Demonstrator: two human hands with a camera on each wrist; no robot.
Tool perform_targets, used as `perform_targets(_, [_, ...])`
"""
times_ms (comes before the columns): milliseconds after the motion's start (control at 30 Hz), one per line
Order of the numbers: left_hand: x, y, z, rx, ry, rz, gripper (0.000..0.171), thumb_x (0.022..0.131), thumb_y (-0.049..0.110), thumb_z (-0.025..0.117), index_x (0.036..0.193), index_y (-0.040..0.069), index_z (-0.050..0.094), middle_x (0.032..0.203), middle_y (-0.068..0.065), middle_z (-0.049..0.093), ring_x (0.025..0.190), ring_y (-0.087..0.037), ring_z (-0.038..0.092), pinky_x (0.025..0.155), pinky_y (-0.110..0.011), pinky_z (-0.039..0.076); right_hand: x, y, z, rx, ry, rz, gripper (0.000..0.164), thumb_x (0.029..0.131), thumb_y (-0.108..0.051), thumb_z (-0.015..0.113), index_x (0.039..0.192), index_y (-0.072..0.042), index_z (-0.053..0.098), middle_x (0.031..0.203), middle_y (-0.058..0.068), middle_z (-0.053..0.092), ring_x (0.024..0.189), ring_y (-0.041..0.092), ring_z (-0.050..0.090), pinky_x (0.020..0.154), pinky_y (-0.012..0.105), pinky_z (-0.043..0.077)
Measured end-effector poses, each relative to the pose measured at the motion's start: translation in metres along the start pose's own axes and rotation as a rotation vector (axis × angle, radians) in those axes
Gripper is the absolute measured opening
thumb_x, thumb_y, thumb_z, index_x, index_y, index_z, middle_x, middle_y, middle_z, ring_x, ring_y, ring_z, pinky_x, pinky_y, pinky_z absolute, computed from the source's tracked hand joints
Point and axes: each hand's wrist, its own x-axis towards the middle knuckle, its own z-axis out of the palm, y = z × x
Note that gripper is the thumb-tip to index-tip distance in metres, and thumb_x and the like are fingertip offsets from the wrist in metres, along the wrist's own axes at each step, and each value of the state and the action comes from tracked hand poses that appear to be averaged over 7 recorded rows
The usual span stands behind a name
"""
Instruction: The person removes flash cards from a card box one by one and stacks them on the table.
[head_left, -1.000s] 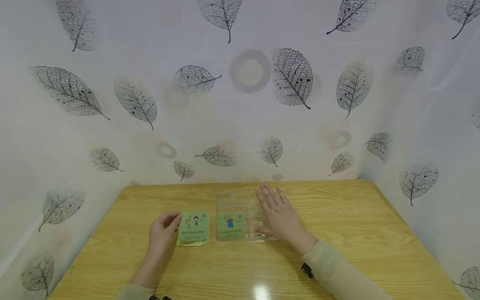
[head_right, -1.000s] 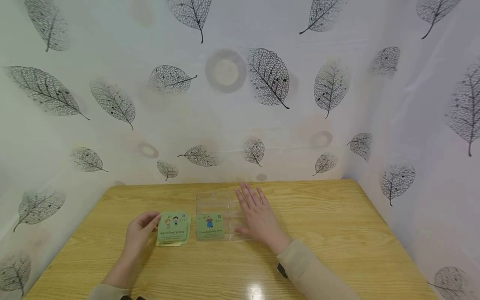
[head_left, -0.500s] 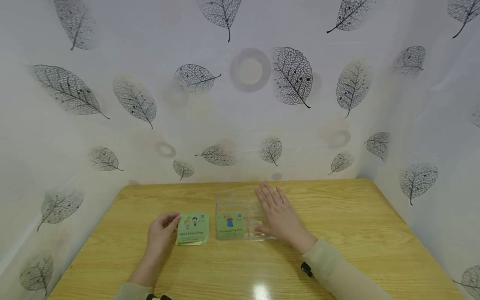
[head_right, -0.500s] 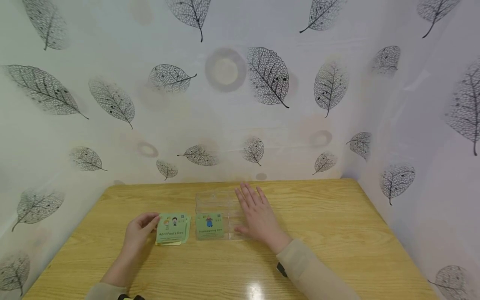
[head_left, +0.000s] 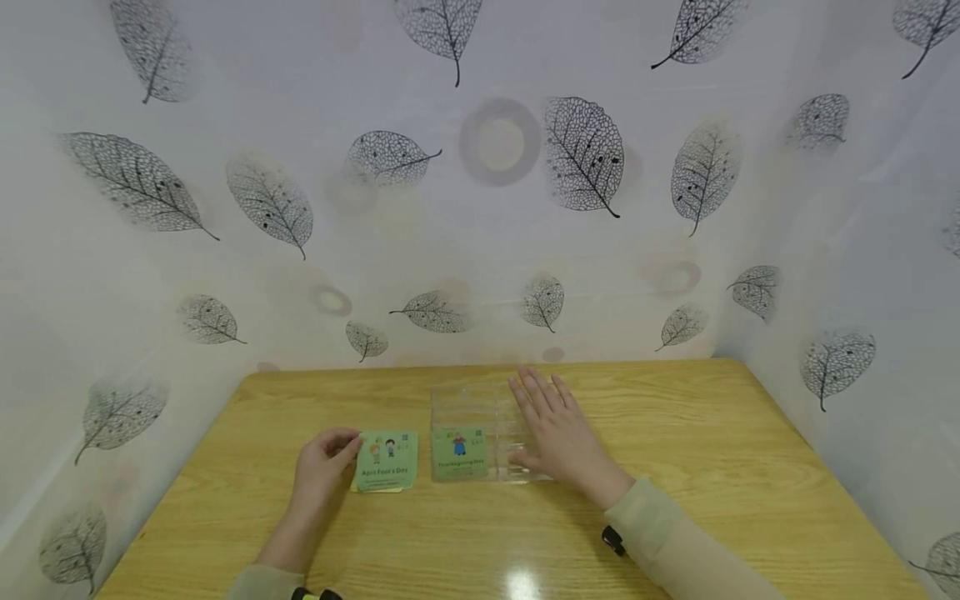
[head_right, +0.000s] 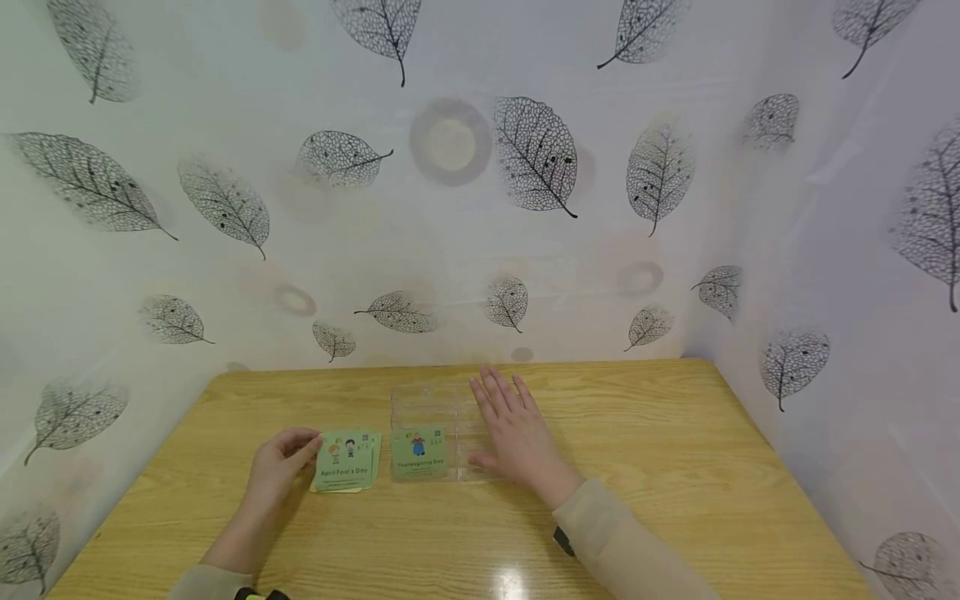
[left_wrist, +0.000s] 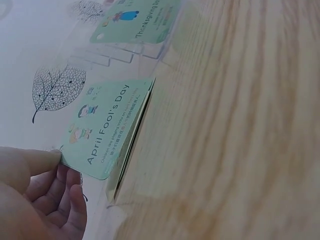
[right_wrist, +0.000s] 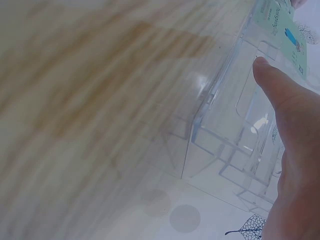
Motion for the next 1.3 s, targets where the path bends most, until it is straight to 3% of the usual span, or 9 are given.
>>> perform_targets(933, [0.0014,-0.0017,-0.0016,0.086,0.014,0.007,0.023,0.104,0.009,0.066,0.119,-0.007,0.07,0.113,-0.019,0.074,0.092,-0.01,0.059,0.074,-0.015,0.049,0.0011,0.0004,0.0014,0.003,0.003,-0.003,0.121,0.086,-0.078,0.068,0.169,-0.005,0.018,0.178,0.019,0.015,0.163,0.038,0.024,0.134,0.056,0.018])
perform_targets(1300, [0.0031,-0.0021,-0.0023,0.104,0.029,0.006,0.024,0.103,0.011,0.069,0.119,-0.007,0.071,0.113,-0.02,0.075,0.089,-0.007,0.058,0.07,-0.016,0.05,0.0017,0.0011,0.0028,-0.003,0.016,-0.006,0.122,0.085,-0.078,0.069,0.169,-0.004,0.02,0.177,0.019,0.017,0.163,0.038,0.026,0.134,0.057,0.02])
